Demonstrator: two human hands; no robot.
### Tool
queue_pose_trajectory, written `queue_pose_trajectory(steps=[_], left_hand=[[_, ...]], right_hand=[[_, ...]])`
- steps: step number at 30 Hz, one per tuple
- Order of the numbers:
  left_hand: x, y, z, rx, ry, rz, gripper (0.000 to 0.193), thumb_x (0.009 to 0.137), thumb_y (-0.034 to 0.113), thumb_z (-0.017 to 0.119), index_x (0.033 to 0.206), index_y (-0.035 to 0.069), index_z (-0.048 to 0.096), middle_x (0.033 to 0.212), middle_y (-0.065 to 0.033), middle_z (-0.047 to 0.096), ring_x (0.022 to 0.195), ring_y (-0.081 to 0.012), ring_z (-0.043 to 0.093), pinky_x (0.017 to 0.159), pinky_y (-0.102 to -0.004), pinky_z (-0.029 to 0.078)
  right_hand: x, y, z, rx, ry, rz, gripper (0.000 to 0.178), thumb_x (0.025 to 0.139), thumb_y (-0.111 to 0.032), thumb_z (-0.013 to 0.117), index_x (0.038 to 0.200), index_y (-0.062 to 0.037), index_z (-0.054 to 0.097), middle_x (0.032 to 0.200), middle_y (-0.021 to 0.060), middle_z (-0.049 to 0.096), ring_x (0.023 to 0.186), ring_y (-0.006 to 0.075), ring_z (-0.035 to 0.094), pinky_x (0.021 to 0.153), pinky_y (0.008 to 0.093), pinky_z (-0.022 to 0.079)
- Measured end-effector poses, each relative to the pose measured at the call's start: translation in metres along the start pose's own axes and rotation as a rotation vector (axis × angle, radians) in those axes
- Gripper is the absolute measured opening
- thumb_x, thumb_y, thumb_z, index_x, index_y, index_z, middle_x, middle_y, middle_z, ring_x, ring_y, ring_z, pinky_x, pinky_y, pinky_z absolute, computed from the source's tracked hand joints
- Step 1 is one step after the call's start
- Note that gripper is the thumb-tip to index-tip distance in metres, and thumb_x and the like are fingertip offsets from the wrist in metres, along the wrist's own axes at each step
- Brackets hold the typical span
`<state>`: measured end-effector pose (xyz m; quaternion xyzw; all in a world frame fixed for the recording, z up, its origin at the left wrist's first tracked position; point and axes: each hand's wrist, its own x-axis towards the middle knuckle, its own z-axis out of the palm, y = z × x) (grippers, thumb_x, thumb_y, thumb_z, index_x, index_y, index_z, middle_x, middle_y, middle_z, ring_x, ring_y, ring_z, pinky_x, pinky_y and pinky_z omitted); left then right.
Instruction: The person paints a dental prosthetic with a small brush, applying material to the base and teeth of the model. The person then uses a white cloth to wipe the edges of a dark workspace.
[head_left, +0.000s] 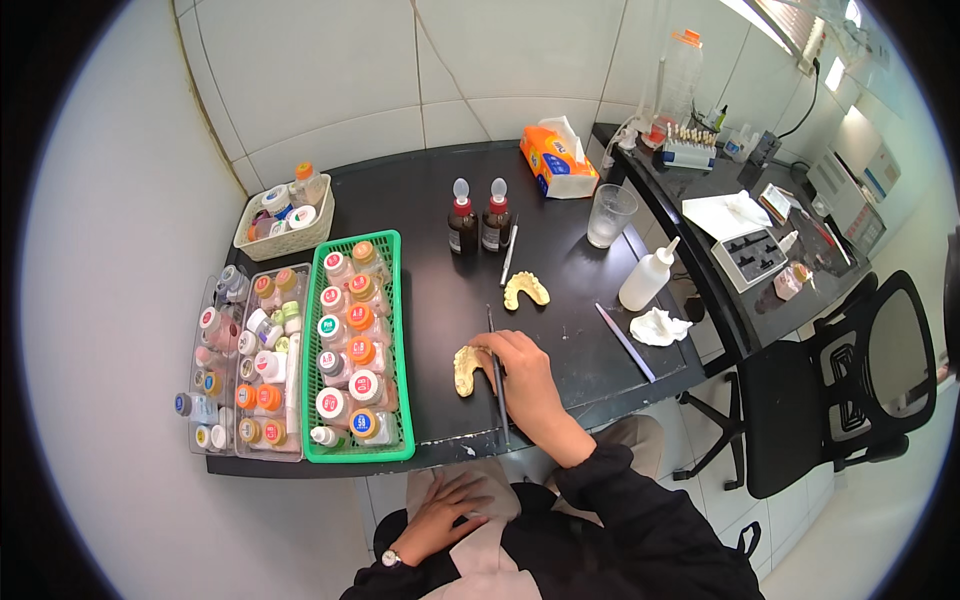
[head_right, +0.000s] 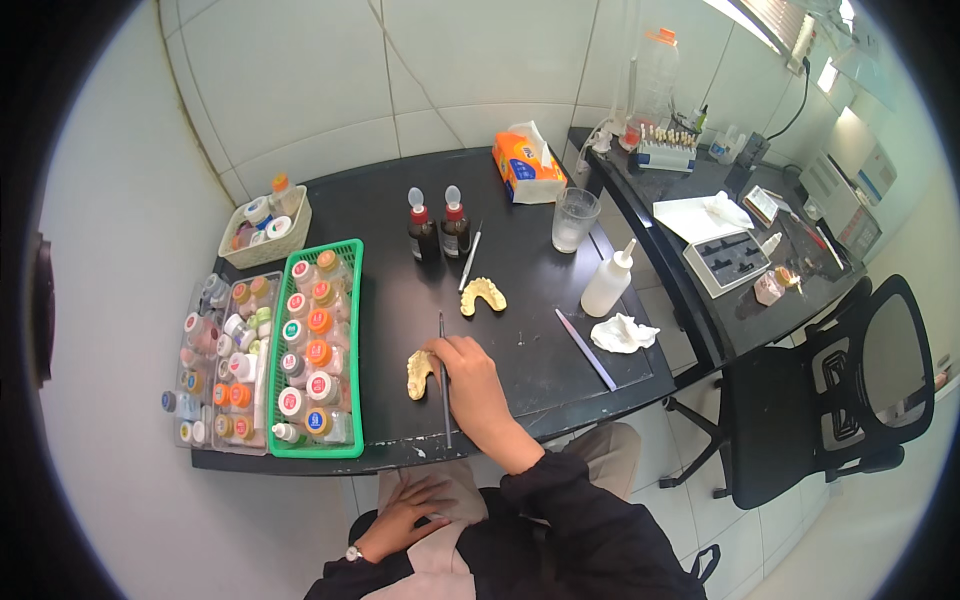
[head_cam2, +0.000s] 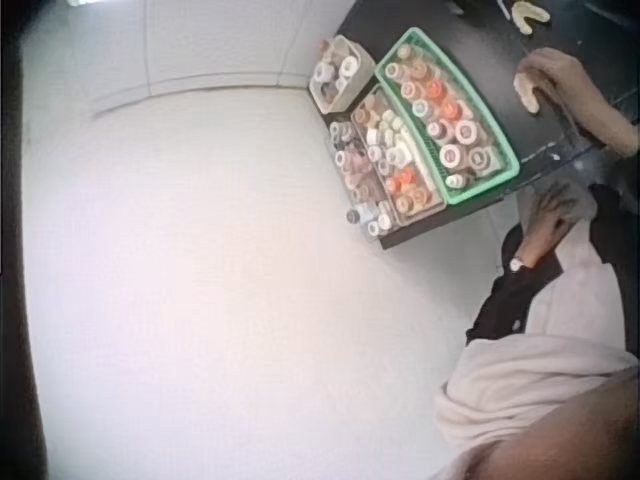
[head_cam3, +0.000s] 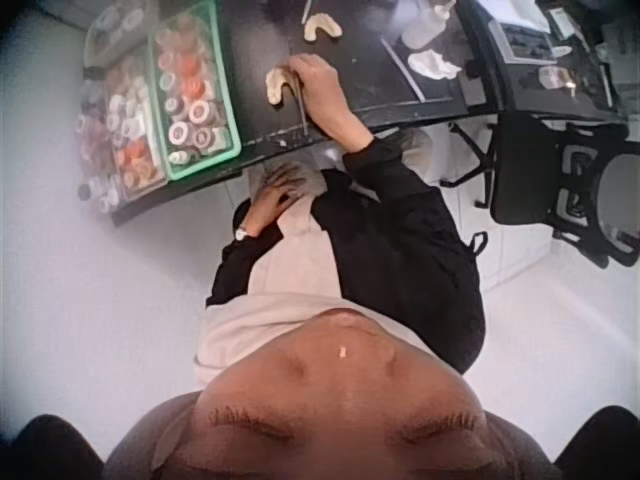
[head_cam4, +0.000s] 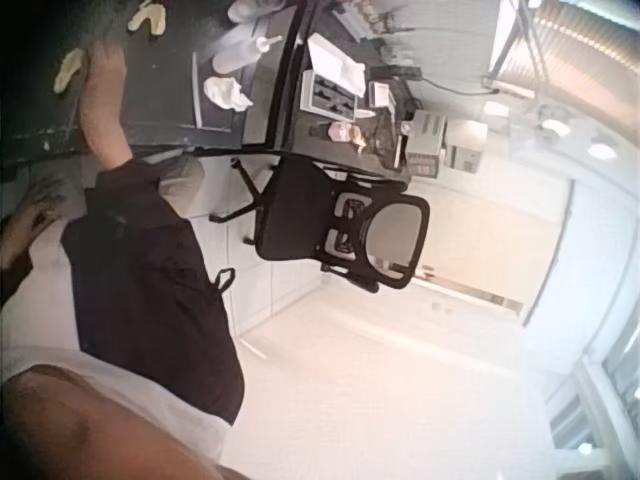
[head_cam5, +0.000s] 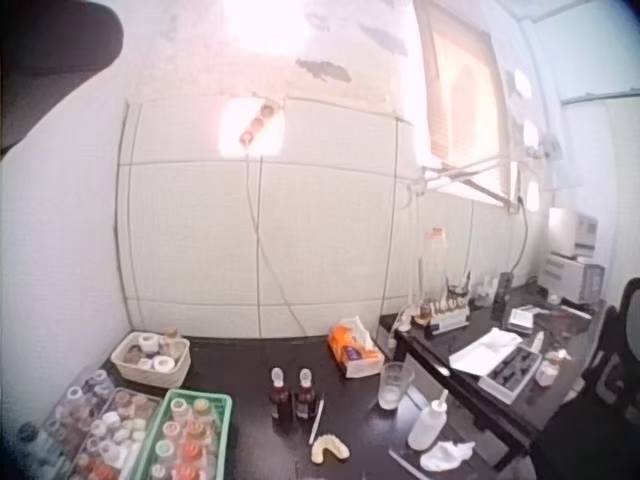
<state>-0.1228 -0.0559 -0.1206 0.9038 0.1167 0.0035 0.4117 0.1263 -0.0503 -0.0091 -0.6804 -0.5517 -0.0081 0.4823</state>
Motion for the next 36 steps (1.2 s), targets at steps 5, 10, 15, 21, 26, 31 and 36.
queue_pose_trajectory(steps=[5, 10, 15, 21, 26, 31, 36], left_hand=[[0.015, -0.013, 0.008, 0.239, 0.091, -0.034, 0.045, 0.088, 0.043, 0.057, 0.127, 0.021, 0.06, 0.141, -0.0041, 0.047, 0.133, -0.0254, 0.038, 0.111, -0.0502, 0.021], [0.036, -0.008, 0.008, 0.232, 0.086, -0.12, 0.046, 0.087, 0.041, 0.057, 0.128, 0.021, 0.059, 0.137, -0.0033, 0.051, 0.13, -0.0256, 0.041, 0.107, -0.0482, 0.027], [0.034, -0.01, 0.004, 0.227, 0.117, -0.121, 0.045, 0.087, 0.041, 0.056, 0.126, 0.02, 0.06, 0.135, -0.0038, 0.053, 0.127, -0.0272, 0.044, 0.106, -0.0446, 0.03], [0.041, -0.021, 0.018, 0.139, 0.137, -0.154, 0.042, 0.087, 0.043, 0.057, 0.122, 0.022, 0.064, 0.13, -0.0052, 0.058, 0.121, -0.028, 0.05, 0.106, -0.0453, 0.027], [0.045, -0.021, 0.019, 0.204, 0.202, -0.112, 0.042, 0.087, 0.044, 0.056, 0.122, 0.022, 0.064, 0.125, -0.0056, 0.061, 0.115, -0.0283, 0.056, 0.1, -0.0453, 0.036], [0.044, -0.023, 0.019, 0.165, 0.162, -0.218, 0.04, 0.086, 0.043, 0.06, 0.119, 0.023, 0.066, 0.125, -0.0062, 0.061, 0.114, -0.0292, 0.056, 0.101, -0.0448, 0.036], [0.044, -0.025, 0.02, 0.147, 0.134, -0.249, 0.038, 0.084, 0.042, 0.062, 0.116, 0.02, 0.068, 0.12, -0.0093, 0.063, 0.111, -0.0309, 0.058, 0.098, -0.0437, 0.041]], right_hand=[[0.001, -0.002, 0.003, -0.032, -0.006, 0.082, 0.015, 0.082, -0.004, 0.067, 0.097, -0.0034, 0.063, 0.086, 0.0117, 0.064, 0.08, 0.0321, 0.061, 0.071, 0.0395, 0.049], [-0.001, -0.006, -0.01, -0.101, 0.047, 0.037, 0.016, 0.086, -0.01, 0.065, 0.099, -0.0019, 0.06, 0.09, 0.0122, 0.061, 0.087, 0.0283, 0.059, 0.076, 0.0368, 0.048], [0.012, -0.013, -0.103, 0.421, 0.329, 0.158, 0.035, 0.101, -0.038, 0.044, 0.105, -0.0036, 0.046, 0.093, 0.0041, 0.047, 0.086, 0.0115, 0.046, 0.077, 0.0267, 0.04], [0.141, 0.077, -0.245, 0.078, 0.311, 0.222, 0.036, 0.095, -0.036, 0.058, 0.079, -0.0046, 0.058, 0.06, -0.0009, 0.052, 0.052, 0.0054, 0.047, 0.048, 0.0211, 0.033], [0.177, 0.126, -0.245, -0.026, 0.179, 0.258, 0.029, 0.093, -0.029, 0.061, 0.085, -0.0008, 0.063, 0.065, 0.0029, 0.062, 0.055, 0.0083, 0.058, 0.049, 0.0223, 0.043], [0.183, 0.148, -0.212, -0.239, -0.155, 0.17, 0.023, 0.086, -0.023, 0.069, 0.082, 0.0005, 0.067, 0.061, 0.0061, 0.064, 0.054, 0.0108, 0.058, 0.053, 0.0285, 0.045], [0.182, 0.155, -0.208, -0.281, -0.3, 0.211, 0.022, 0.083, -0.021, 0.071, 0.082, 0.0006, 0.067, 0.062, 0.0069, 0.065, 0.055, 0.0127, 0.058, 0.053, 0.0295, 0.044]])
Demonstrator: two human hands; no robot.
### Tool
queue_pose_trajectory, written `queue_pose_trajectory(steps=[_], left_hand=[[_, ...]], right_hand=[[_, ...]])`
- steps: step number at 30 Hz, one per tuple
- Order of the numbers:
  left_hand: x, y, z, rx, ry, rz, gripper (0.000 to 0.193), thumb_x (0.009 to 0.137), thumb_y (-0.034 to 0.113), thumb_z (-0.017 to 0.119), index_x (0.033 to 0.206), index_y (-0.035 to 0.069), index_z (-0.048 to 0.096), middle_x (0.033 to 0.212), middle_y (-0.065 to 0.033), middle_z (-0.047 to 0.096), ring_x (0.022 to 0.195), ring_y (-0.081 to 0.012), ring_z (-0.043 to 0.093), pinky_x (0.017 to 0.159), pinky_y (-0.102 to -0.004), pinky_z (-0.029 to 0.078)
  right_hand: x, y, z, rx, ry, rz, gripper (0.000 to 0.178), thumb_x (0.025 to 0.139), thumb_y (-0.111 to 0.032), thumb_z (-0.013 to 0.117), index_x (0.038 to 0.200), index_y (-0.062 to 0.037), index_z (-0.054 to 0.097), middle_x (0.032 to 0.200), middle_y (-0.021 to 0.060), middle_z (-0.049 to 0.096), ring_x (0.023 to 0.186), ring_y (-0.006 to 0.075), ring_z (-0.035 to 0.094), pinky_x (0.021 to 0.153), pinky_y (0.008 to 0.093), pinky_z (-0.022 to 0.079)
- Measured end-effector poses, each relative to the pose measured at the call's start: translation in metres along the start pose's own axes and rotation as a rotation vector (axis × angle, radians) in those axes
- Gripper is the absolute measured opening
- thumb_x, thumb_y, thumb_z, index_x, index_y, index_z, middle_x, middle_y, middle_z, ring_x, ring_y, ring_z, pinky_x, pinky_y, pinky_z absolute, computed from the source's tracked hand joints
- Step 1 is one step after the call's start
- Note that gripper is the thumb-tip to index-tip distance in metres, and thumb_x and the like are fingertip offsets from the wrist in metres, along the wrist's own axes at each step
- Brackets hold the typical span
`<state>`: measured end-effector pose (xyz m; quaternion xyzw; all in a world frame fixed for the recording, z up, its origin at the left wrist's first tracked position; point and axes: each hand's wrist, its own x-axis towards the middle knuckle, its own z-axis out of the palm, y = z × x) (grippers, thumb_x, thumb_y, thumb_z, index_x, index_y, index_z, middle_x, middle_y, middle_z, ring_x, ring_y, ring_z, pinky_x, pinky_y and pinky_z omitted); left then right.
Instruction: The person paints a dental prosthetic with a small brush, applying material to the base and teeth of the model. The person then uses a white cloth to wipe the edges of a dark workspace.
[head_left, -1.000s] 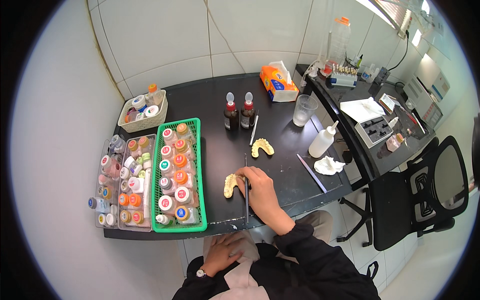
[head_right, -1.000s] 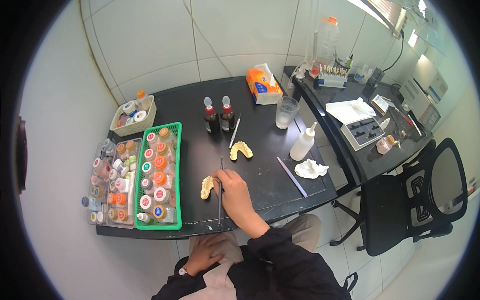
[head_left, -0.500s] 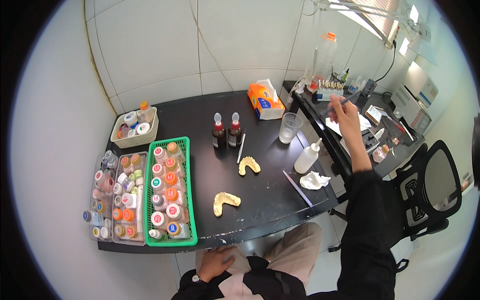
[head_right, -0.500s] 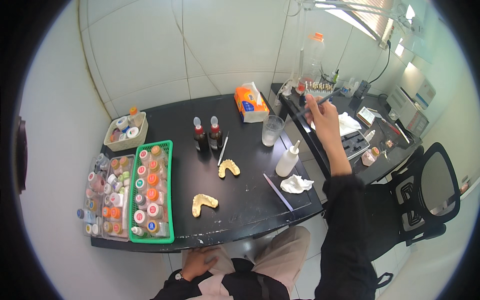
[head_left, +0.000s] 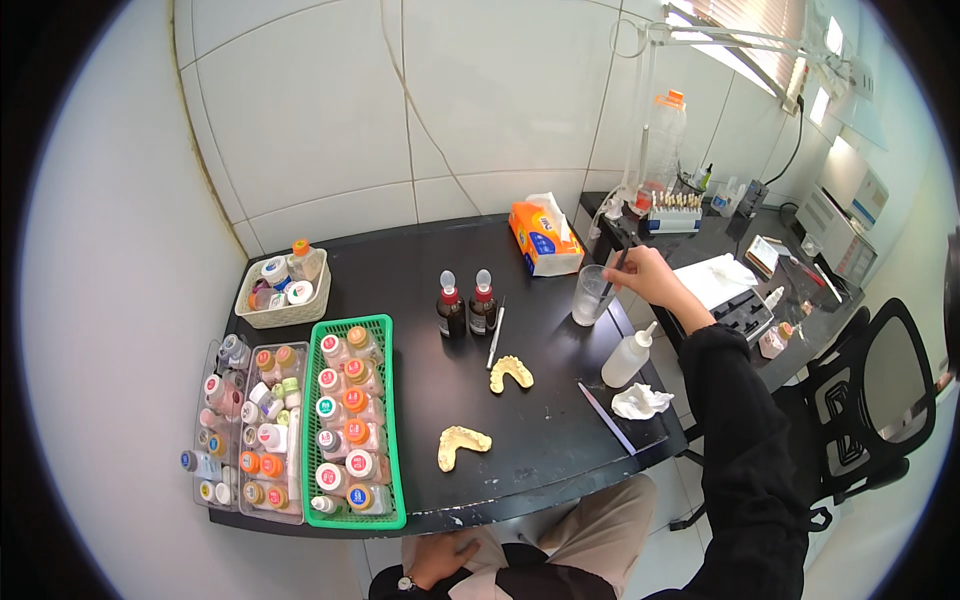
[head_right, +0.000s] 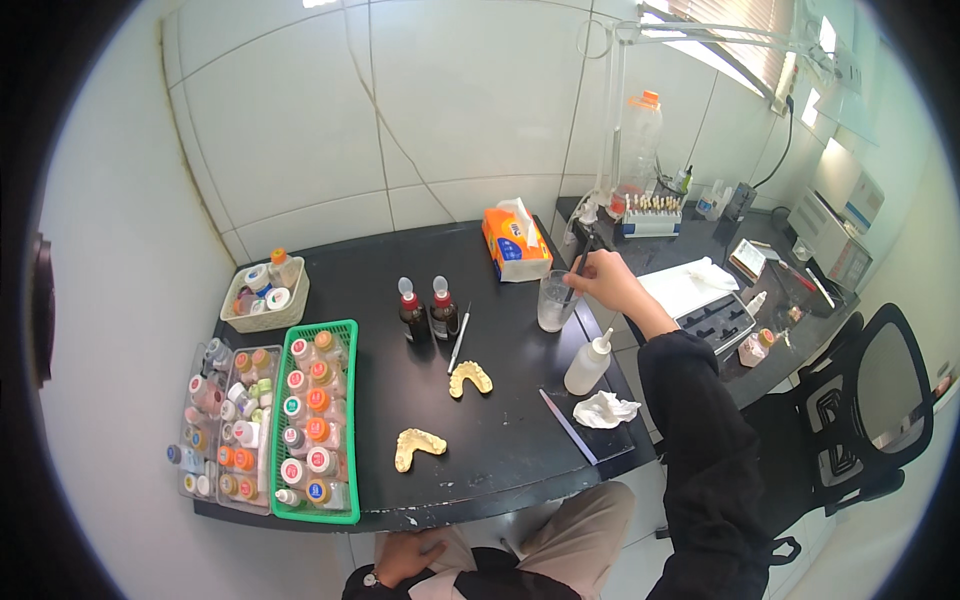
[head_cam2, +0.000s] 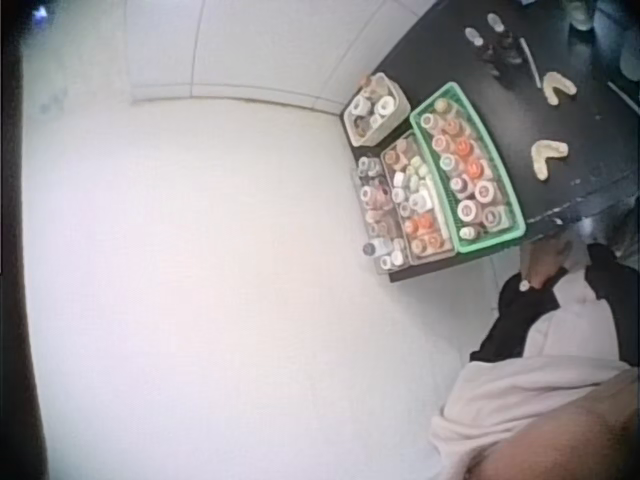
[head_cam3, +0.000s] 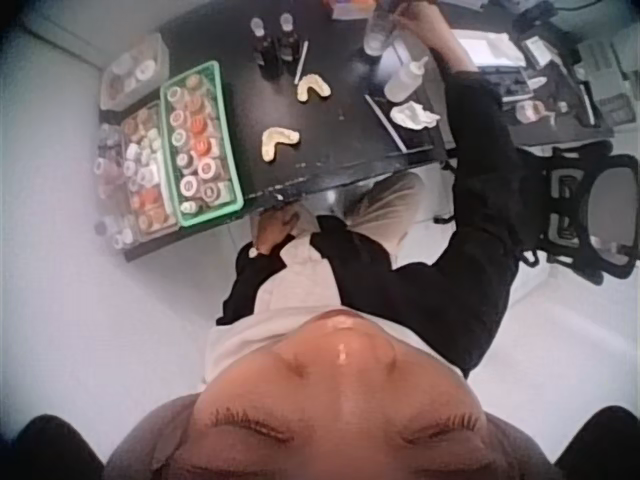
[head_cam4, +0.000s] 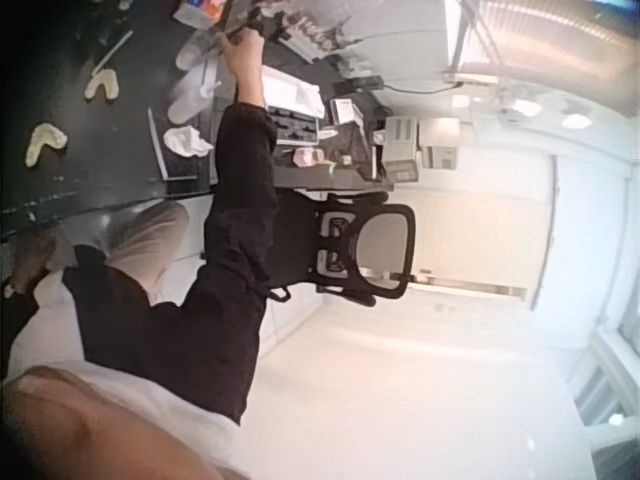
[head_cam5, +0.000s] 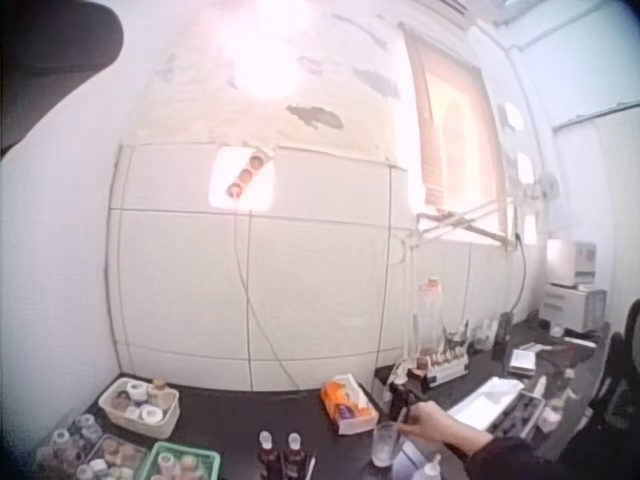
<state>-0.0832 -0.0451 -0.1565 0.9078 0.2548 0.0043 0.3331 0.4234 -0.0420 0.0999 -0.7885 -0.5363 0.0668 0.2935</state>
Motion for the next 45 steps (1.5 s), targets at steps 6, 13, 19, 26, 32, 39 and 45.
queue_pose_trajectory(steps=[6, 13, 19, 26, 32, 39, 45], left_hand=[[0.002, -0.001, 0.001, 0.002, -0.057, -0.048, 0.038, 0.084, 0.041, 0.063, 0.114, 0.017, 0.069, 0.114, -0.0136, 0.065, 0.107, -0.0326, 0.06, 0.096, -0.0422, 0.042], [0.003, 0.009, -0.006, -0.003, -0.005, -0.006, 0.037, 0.084, 0.039, 0.063, 0.112, 0.017, 0.069, 0.111, -0.0146, 0.066, 0.104, -0.033, 0.061, 0.094, -0.042, 0.043], [0.005, -0.003, 0.007, 0.033, 0.092, 0.07, 0.036, 0.083, 0.039, 0.063, 0.112, 0.018, 0.069, 0.109, -0.0144, 0.067, 0.103, -0.0336, 0.061, 0.094, -0.0422, 0.043], [0.004, 0.002, 0.0, 0.004, 0.02, 0.035, 0.036, 0.083, 0.036, 0.064, 0.114, 0.018, 0.068, 0.114, -0.0144, 0.065, 0.106, -0.035, 0.06, 0.096, -0.043, 0.042], [0.007, 0.015, -0.006, 0.097, 0.056, 0.109, 0.04, 0.085, 0.041, 0.061, 0.118, 0.02, 0.065, 0.113, -0.0143, 0.065, 0.106, -0.0335, 0.06, 0.096, -0.0436, 0.041], [0.016, 0.075, -0.043, -0.502, -0.762, 0.127, 0.043, 0.099, 0.036, 0.046, 0.127, 0.004, 0.056, 0.13, -0.0124, 0.055, 0.12, -0.0271, 0.053, 0.104, -0.04, 0.037], [0.031, 0.203, -0.073, -1.299, -0.478, 0.117, 0.05, 0.104, 0.034, 0.036, 0.141, 0.001, 0.036, 0.136, -0.0127, 0.05, 0.122, -0.0207, 0.05, 0.104, -0.0298, 0.037]], right_hand=[[-0.004, -0.007, 0.001, 0.014, 0.021, 0.041, 0.023, 0.085, -0.021, 0.069, 0.083, 0.0018, 0.068, 0.065, 0.0083, 0.068, 0.057, 0.0111, 0.059, 0.058, 0.028, 0.046], [-0.032, -0.005, -0.023, 0.269, 0.383, -0.047, 0.023, 0.092, -0.02, 0.061, 0.09, 0.0017, 0.067, 0.071, 0.0061, 0.067, 0.065, 0.0103, 0.063, 0.06, 0.0265, 0.049], [-0.208, -0.014, -0.001, 0.306, 0.955, 0.282, 0.027, 0.098, -0.023, 0.052, 0.081, -0.0018, 0.057, 0.068, 0.0022, 0.057, 0.059, 0.0075, 0.052, 0.055, 0.0233, 0.041], [-0.256, -0.015, 0.076, 0.46, 0.865, 0.443, 0.026, 0.099, -0.023, 0.053, 0.085, -0.0017, 0.058, 0.066, 0.0022, 0.059, 0.061, 0.0064, 0.055, 0.057, 0.0207, 0.041], [-0.261, -0.021, 0.08, 0.449, 0.887, 0.387, 0.024, 0.097, -0.021, 0.055, 0.086, -0.0007, 0.06, 0.071, 0.0031, 0.061, 0.065, 0.0084, 0.06, 0.061, 0.0207, 0.043], [-0.279, -0.056, 0.071, 0.432, 0.949, 0.323, 0.02, 0.095, -0.015, 0.051, 0.098, 0.0019, 0.063, 0.09, 0.0093, 0.065, 0.083, 0.0145, 0.063, 0.075, 0.0271, 0.047], [-0.307, -0.141, 0.113, 0.105, 0.612, -0.012, 0.027, 0.093, -0.018, 0.054, 0.118, -0.0099, 0.062, 0.116, 0.0117, 0.059, 0.11, 0.0295, 0.053, 0.098, 0.0444, 0.035]])
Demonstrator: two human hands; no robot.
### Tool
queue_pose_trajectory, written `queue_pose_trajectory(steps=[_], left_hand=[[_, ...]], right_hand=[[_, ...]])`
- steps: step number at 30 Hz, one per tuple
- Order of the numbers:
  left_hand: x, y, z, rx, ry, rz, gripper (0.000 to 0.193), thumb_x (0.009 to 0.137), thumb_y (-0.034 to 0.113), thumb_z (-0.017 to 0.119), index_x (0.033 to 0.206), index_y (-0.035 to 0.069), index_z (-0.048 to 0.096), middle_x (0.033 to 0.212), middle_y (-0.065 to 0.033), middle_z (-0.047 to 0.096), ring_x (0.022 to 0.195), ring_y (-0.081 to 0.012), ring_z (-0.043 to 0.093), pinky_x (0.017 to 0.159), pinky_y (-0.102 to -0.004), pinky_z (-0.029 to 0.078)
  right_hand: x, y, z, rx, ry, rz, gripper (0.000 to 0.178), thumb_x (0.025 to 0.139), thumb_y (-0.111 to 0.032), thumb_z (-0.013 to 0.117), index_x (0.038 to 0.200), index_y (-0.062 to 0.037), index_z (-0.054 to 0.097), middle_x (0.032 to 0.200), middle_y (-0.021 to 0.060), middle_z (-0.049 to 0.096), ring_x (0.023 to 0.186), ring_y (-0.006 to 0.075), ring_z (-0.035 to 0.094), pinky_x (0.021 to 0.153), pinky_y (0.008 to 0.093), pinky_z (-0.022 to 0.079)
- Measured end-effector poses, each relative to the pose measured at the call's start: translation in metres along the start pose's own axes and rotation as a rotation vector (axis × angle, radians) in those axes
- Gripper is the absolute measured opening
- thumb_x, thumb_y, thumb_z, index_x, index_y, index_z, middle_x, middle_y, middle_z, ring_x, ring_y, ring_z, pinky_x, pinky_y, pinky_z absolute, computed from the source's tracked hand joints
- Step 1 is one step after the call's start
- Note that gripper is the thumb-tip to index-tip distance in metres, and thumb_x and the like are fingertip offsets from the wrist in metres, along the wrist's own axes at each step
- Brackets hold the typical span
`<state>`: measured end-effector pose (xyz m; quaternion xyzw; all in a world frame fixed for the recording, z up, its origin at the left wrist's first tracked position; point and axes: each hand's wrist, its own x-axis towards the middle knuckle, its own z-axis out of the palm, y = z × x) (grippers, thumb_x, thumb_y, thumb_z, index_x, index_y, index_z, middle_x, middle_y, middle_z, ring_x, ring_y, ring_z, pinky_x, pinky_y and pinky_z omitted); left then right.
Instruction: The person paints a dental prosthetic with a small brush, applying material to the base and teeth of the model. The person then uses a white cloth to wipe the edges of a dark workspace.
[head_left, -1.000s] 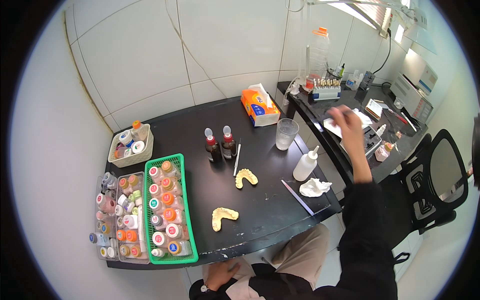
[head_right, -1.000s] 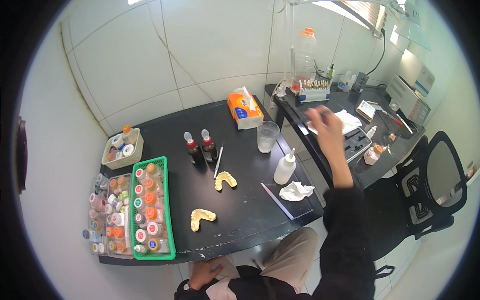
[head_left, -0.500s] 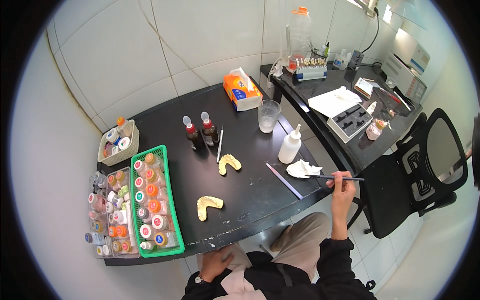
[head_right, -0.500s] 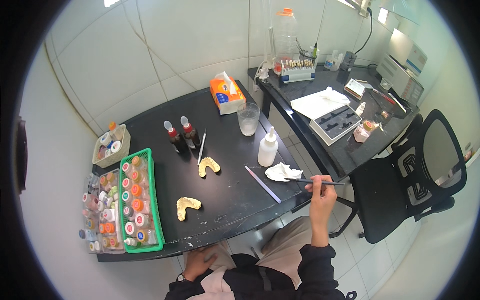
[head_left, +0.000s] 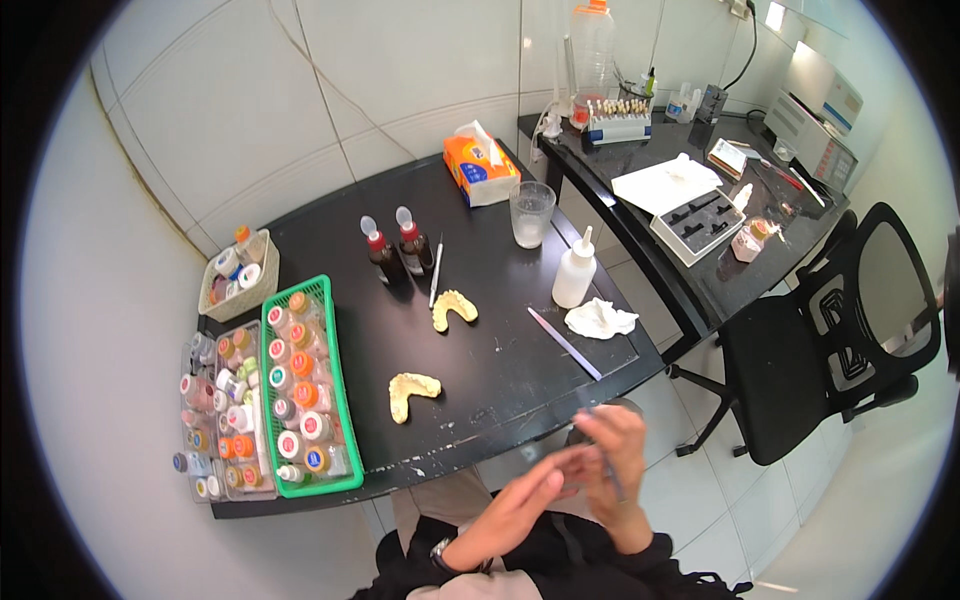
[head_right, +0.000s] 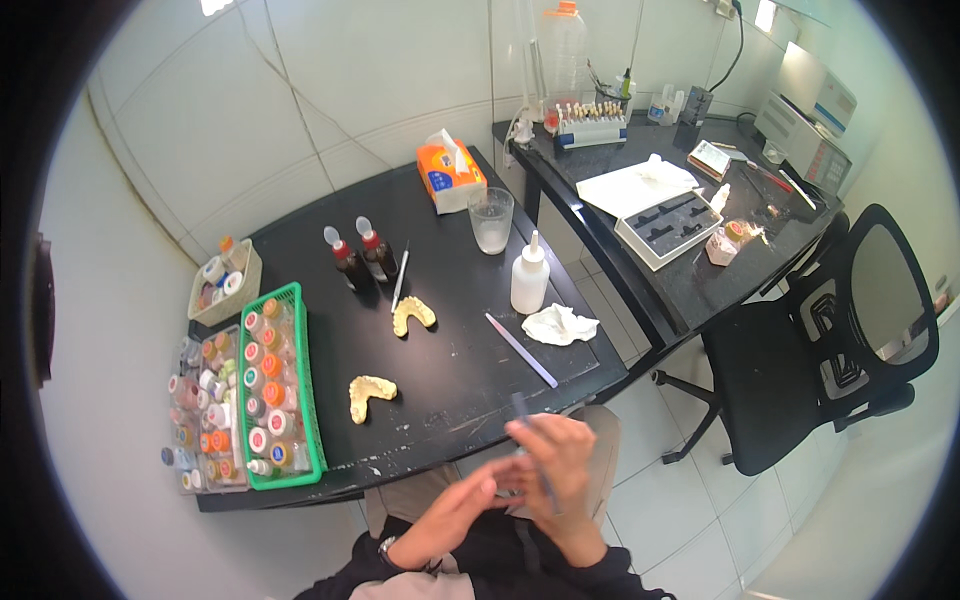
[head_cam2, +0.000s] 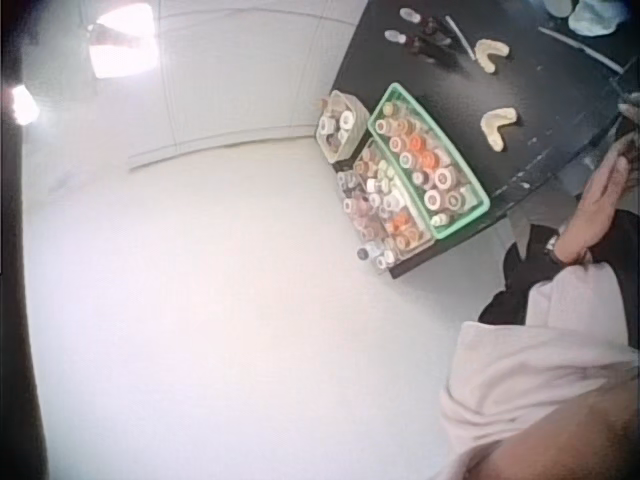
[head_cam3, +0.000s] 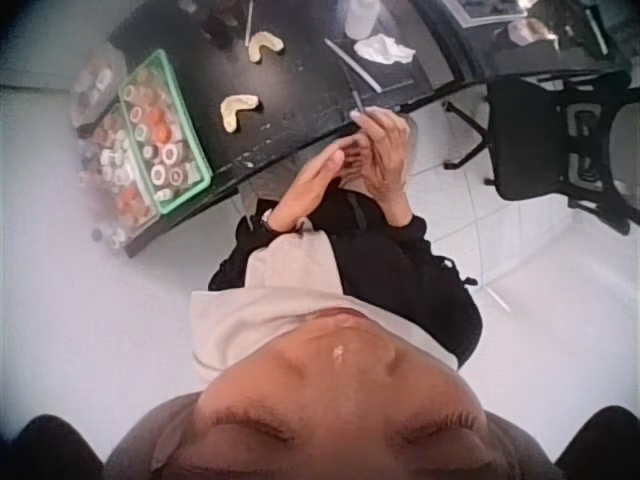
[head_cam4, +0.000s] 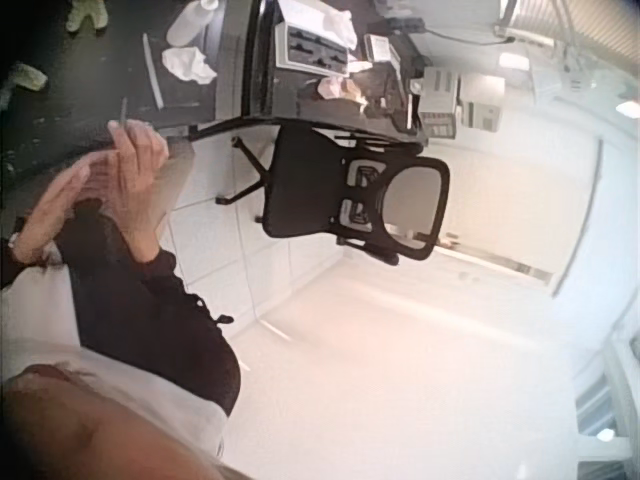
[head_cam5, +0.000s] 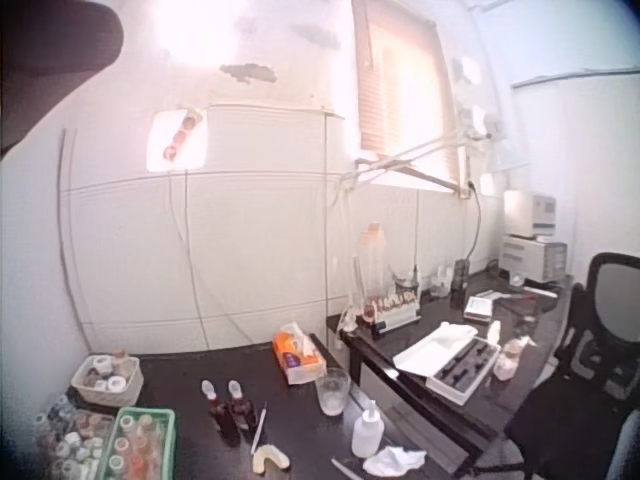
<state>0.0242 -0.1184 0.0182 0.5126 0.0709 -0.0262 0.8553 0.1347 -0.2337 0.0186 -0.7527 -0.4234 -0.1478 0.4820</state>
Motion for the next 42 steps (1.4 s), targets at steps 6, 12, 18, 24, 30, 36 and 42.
queue_pose_trajectory(steps=[6, 12, 18, 24, 30, 36, 42], left_hand=[[0.015, 0.013, 0.002, -0.201, 0.198, -0.01, 0.047, 0.104, 0.037, 0.034, 0.135, 0.002, 0.042, 0.133, -0.0125, 0.052, 0.122, -0.02, 0.051, 0.101, -0.0348, 0.04], [-0.001, 0.012, -0.015, -0.129, 0.23, -0.078, 0.041, 0.104, 0.037, 0.032, 0.116, 0.001, 0.048, 0.115, -0.0216, 0.061, 0.107, -0.0265, 0.062, 0.094, -0.0365, 0.048], [0.017, 0.037, -0.018, -0.011, 0.161, 0.014, 0.035, 0.105, 0.033, 0.027, 0.088, 0.007, 0.041, 0.104, -0.0245, 0.066, 0.101, -0.03, 0.066, 0.087, -0.0356, 0.053], [0.035, 0.028, -0.045, 0.096, 0.15, -0.004, 0.037, 0.105, 0.033, 0.028, 0.088, 0.004, 0.044, 0.102, -0.0218, 0.067, 0.098, -0.0249, 0.067, 0.083, -0.0325, 0.055], [-0.001, 0.045, -0.06, 0.05, 0.276, 0.078, 0.036, 0.105, 0.033, 0.031, 0.086, 0.005, 0.043, 0.095, -0.0234, 0.067, 0.083, -0.0217, 0.068, 0.067, -0.0286, 0.057], [-0.029, 0.041, -0.064, -0.009, 0.427, 0.205, 0.031, 0.104, 0.028, 0.034, 0.085, 0.005, 0.044, 0.086, -0.0223, 0.067, 0.064, -0.0171, 0.065, 0.053, -0.0251, 0.054], [-0.037, 0.033, -0.065, 0.037, 0.484, 0.236, 0.026, 0.101, 0.025, 0.044, 0.085, 0.005, 0.045, 0.073, -0.0117, 0.061, 0.057, -0.0124, 0.059, 0.048, -0.0215, 0.047]], right_hand=[[-0.013, -0.023, 0.009, -0.224, -0.484, 0.056, 0.057, 0.093, -0.047, 0.048, 0.139, -0.0136, 0.045, 0.148, 0.0009, 0.036, 0.141, 0.0297, 0.02, 0.108, 0.0669, 0.004], [0.051, 0.001, -0.035, 0.118, -0.787, 0.011, 0.067, 0.085, -0.049, 0.06, 0.14, -0.0144, 0.045, 0.15, 0.0068, 0.034, 0.139, 0.0321, 0.028, 0.108, 0.061, 0.021], [0.079, 0.023, -0.007, 0.196, -0.607, 0.024, 0.041, 0.084, -0.014, 0.067, 0.124, -0.011, 0.059, 0.135, 0.0138, 0.048, 0.12, 0.0328, 0.049, 0.099, 0.0411, 0.041], [0.078, 0.029, 0.024, 0.117, -0.38, 0.15, 0.037, 0.085, -0.006, 0.063, 0.122, -0.01, 0.06, 0.132, 0.0084, 0.051, 0.116, 0.0308, 0.051, 0.097, 0.0401, 0.041], [0.097, 0.04, 0.038, -0.14, -0.685, -0.25, 0.035, 0.077, -0.002, 0.063, 0.111, -0.0119, 0.066, 0.121, 0.0029, 0.057, 0.114, 0.0225, 0.051, 0.097, 0.0377, 0.039], [0.123, 0.056, 0.046, -0.218, -0.884, -0.666, 0.015, 0.077, -0.01, 0.061, 0.091, -0.0115, 0.067, 0.11, -0.0016, 0.058, 0.117, 0.0169, 0.048, 0.104, 0.0373, 0.035], [0.119, 0.059, 0.046, -0.256, -0.834, -0.73, 0.018, 0.08, -0.009, 0.06, 0.097, -0.011, 0.06, 0.105, 0.0011, 0.06, 0.114, 0.0189, 0.05, 0.102, 0.0345, 0.037]])
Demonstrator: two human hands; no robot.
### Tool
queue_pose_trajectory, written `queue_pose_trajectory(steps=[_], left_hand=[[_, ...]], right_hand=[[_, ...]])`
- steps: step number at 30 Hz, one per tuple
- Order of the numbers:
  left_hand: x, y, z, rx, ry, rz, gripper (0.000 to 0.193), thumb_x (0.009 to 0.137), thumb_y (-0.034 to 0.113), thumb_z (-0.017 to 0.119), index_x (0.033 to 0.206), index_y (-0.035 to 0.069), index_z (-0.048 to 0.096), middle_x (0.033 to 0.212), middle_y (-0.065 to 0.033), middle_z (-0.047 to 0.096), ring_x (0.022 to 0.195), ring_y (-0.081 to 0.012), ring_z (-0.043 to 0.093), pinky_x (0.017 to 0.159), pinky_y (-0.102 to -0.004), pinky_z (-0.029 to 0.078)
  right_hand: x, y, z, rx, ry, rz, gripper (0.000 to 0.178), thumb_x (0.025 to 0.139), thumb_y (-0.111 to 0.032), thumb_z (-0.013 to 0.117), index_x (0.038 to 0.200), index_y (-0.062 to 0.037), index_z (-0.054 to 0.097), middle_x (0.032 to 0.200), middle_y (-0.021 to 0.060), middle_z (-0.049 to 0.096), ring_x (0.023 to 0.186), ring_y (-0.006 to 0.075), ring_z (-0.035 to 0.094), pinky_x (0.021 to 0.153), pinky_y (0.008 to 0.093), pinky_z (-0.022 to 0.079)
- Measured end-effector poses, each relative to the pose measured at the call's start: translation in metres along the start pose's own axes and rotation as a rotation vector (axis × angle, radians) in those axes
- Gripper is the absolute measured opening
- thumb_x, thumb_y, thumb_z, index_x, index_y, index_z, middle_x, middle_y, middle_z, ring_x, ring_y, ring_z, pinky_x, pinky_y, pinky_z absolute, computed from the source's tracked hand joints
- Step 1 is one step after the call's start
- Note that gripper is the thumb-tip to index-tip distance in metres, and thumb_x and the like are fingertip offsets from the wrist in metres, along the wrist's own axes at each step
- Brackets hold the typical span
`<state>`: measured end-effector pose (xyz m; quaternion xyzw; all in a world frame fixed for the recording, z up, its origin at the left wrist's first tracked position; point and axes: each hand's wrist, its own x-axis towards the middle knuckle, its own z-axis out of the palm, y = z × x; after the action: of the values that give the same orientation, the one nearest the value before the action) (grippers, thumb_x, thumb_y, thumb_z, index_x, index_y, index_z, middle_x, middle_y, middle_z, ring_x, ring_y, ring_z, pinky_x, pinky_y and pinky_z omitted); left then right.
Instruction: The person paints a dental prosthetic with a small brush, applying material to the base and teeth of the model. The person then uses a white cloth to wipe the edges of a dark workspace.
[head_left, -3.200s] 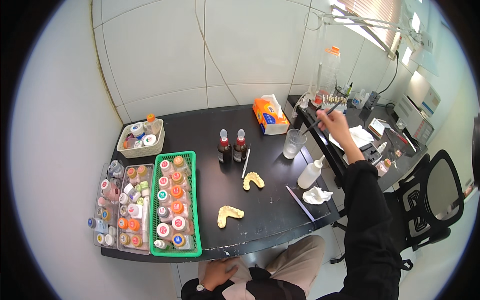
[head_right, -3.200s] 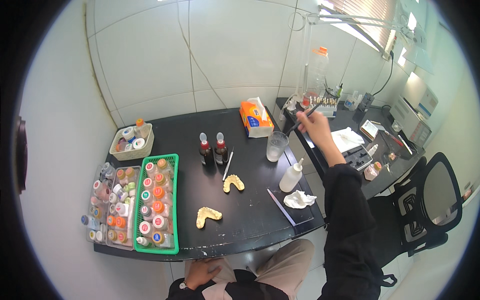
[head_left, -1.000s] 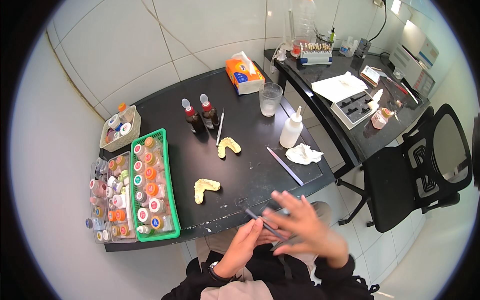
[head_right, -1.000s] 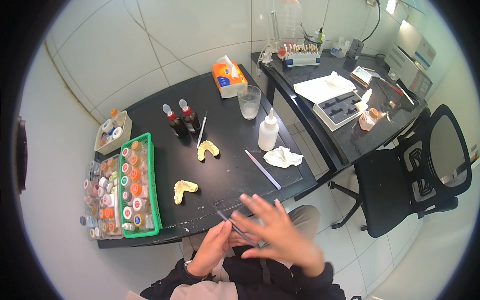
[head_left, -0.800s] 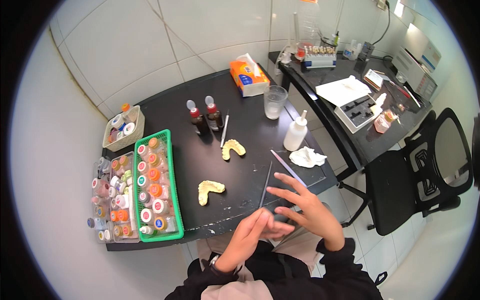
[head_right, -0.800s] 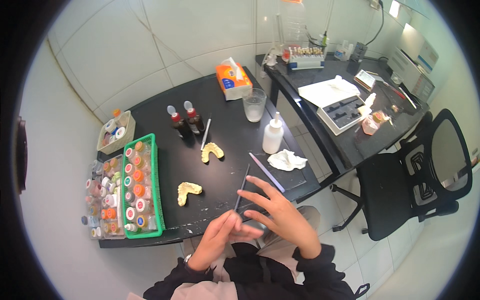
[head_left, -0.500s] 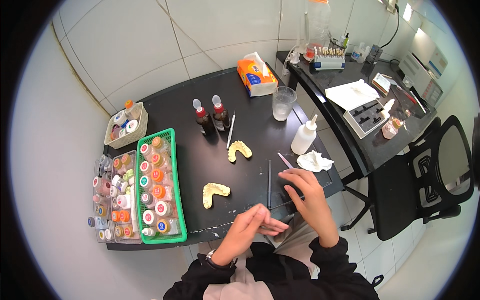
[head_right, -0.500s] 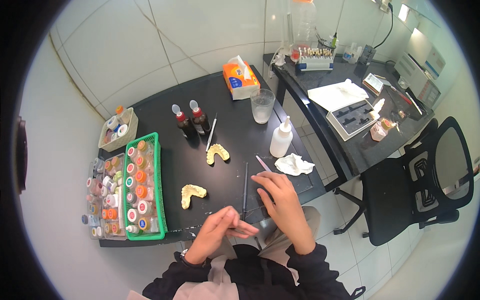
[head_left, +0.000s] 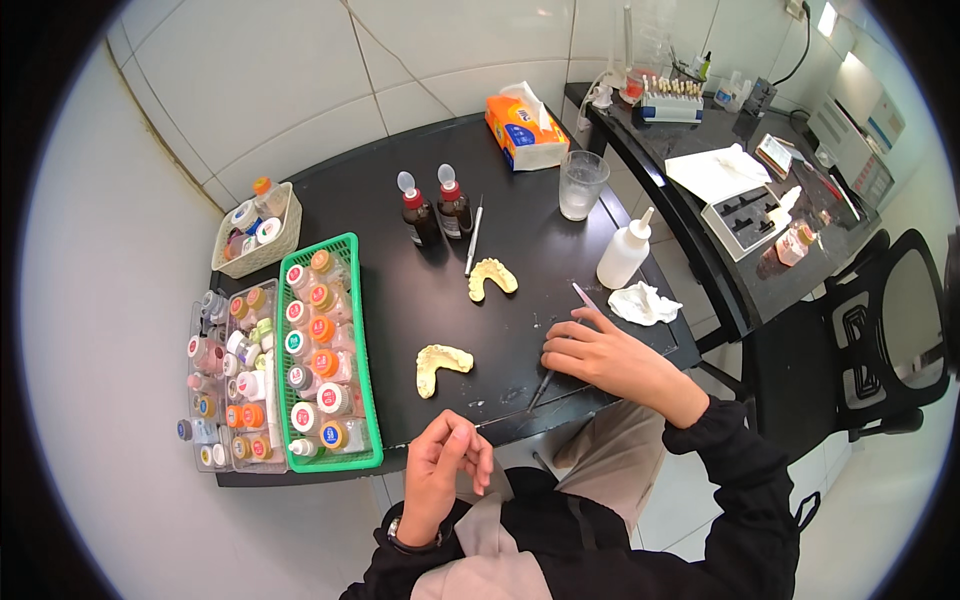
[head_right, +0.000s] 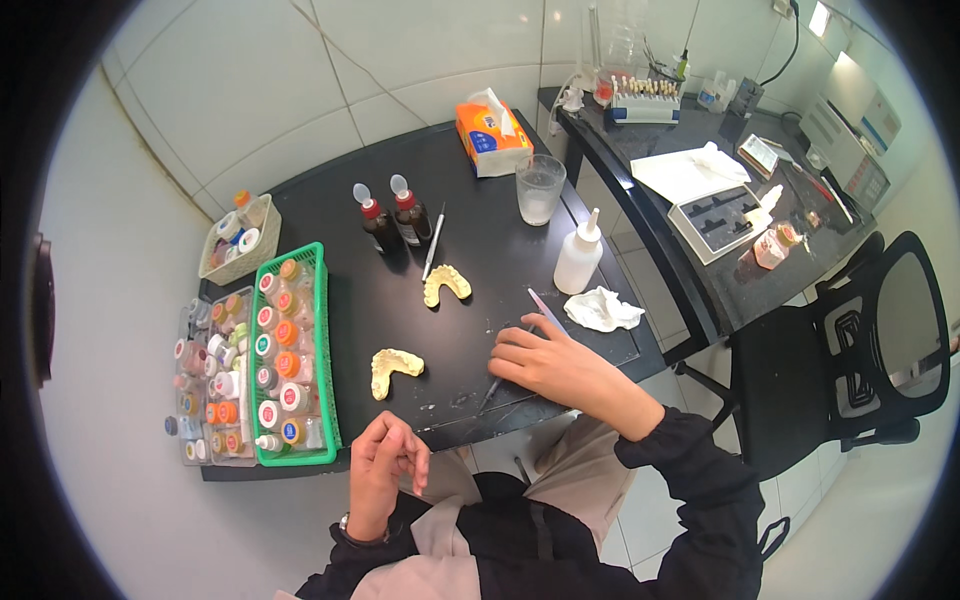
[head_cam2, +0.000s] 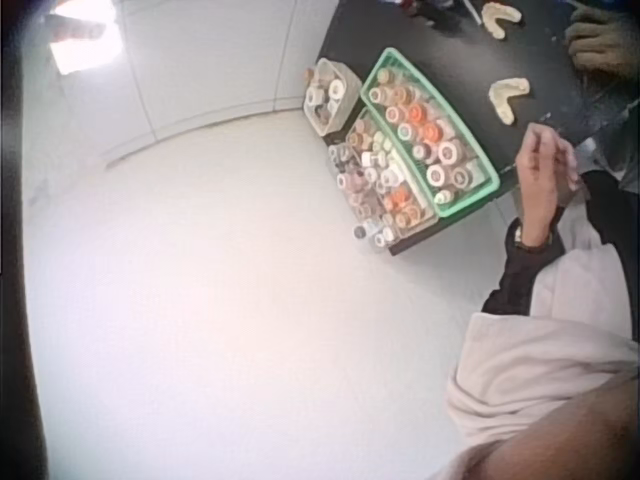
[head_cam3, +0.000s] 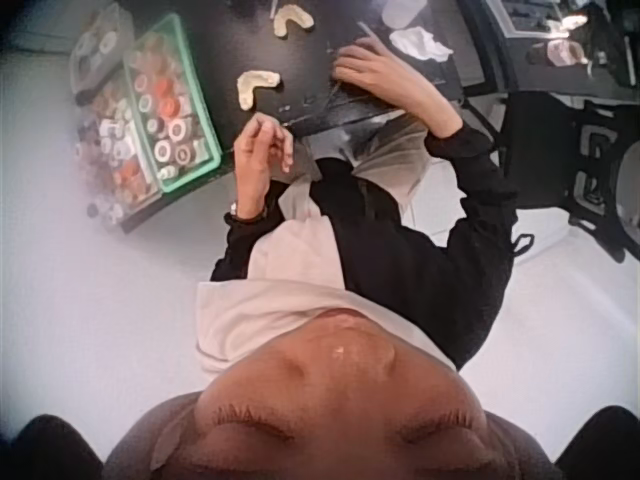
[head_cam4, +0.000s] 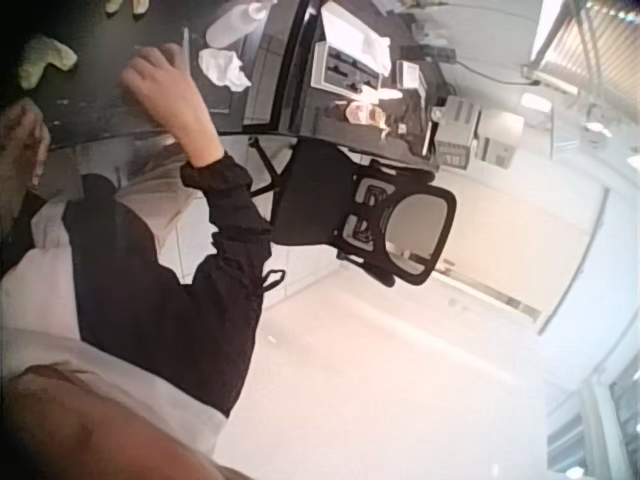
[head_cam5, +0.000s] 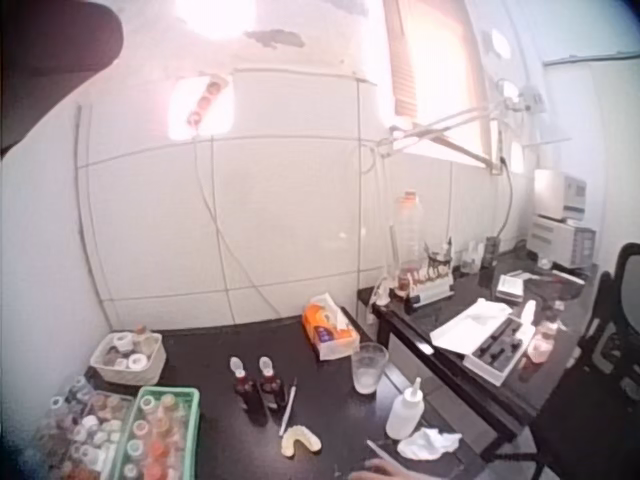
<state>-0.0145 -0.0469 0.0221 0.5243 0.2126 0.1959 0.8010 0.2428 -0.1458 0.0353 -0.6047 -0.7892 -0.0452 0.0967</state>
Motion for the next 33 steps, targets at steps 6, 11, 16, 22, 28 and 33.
queue_pose_trajectory(steps=[6, 11, 16, 22, 28, 33], left_hand=[[-0.003, -0.007, 0.012, 0.287, 0.217, 0.156, 0.025, 0.097, 0.023, 0.056, 0.107, 0.0, 0.054, 0.094, -0.0127, 0.064, 0.069, -0.0141, 0.062, 0.061, -0.0232, 0.049], [0.016, -0.009, 0.043, 0.424, 0.044, 0.422, 0.046, 0.096, 0.029, 0.055, 0.129, -0.003, 0.049, 0.116, -0.0151, 0.064, 0.092, -0.0197, 0.064, 0.08, -0.0294, 0.05], [0.007, -0.014, 0.057, 0.264, -0.067, 0.15, 0.037, 0.102, 0.033, 0.044, 0.101, -0.002, 0.055, 0.101, -0.0186, 0.069, 0.09, -0.0175, 0.064, 0.081, -0.0287, 0.05], [0.023, -0.019, 0.045, 0.199, -0.103, 0.093, 0.036, 0.103, 0.032, 0.041, 0.082, 0.003, 0.046, 0.069, -0.0036, 0.058, 0.06, -0.0088, 0.051, 0.06, -0.0259, 0.045], [0.014, -0.018, 0.052, 0.182, -0.123, -0.098, 0.038, 0.103, 0.037, 0.041, 0.083, 0.005, 0.045, 0.064, 0.0046, 0.037, 0.053, -0.0029, 0.032, 0.044, -0.0207, 0.028], [0.017, -0.017, 0.058, 0.261, -0.176, -0.064, 0.037, 0.103, 0.036, 0.04, 0.087, 0.004, 0.046, 0.064, 0.0035, 0.038, 0.053, -0.0042, 0.032, 0.047, -0.0224, 0.029]], right_hand=[[-0.001, -0.044, -0.027, 0.69, 0.466, 0.42, 0.014, 0.089, -0.011, 0.06, 0.102, -0.0047, 0.059, 0.094, 0.0059, 0.062, 0.087, 0.02, 0.06, 0.078, 0.032, 0.048], [-0.007, -0.134, 0.003, 1.202, 0.822, 0.84, 0.022, 0.098, -0.022, 0.054, 0.104, -0.0013, 0.057, 0.077, 0.0035, 0.059, 0.066, 0.0088, 0.052, 0.057, 0.0258, 0.041], [-0.016, -0.159, 0.017, 1.187, 0.535, 0.865, 0.021, 0.098, -0.018, 0.051, 0.099, 0.0015, 0.059, 0.072, 0.0084, 0.061, 0.06, 0.0188, 0.057, 0.058, 0.0325, 0.046], [-0.045, -0.022, -0.004, 0.156, 0.784, 0.895, 0.014, 0.088, -0.01, 0.062, 0.098, -0.0014, 0.065, 0.099, 0.0155, 0.063, 0.094, 0.0313, 0.058, 0.078, 0.0385, 0.046], [-0.053, 0.008, 0.03, 0.045, 0.481, 1.002, 0.015, 0.084, -0.009, 0.066, 0.098, -0.0016, 0.065, 0.1, 0.0134, 0.064, 0.093, 0.0266, 0.06, 0.081, 0.0325, 0.048], [-0.046, -0.043, -0.009, 1.181, 0.893, 0.853, 0.011, 0.089, 0.0, 0.061, 0.099, 0.0044, 0.064, 0.104, 0.0102, 0.067, 0.092, 0.0123, 0.062, 0.08, 0.0262, 0.05]])
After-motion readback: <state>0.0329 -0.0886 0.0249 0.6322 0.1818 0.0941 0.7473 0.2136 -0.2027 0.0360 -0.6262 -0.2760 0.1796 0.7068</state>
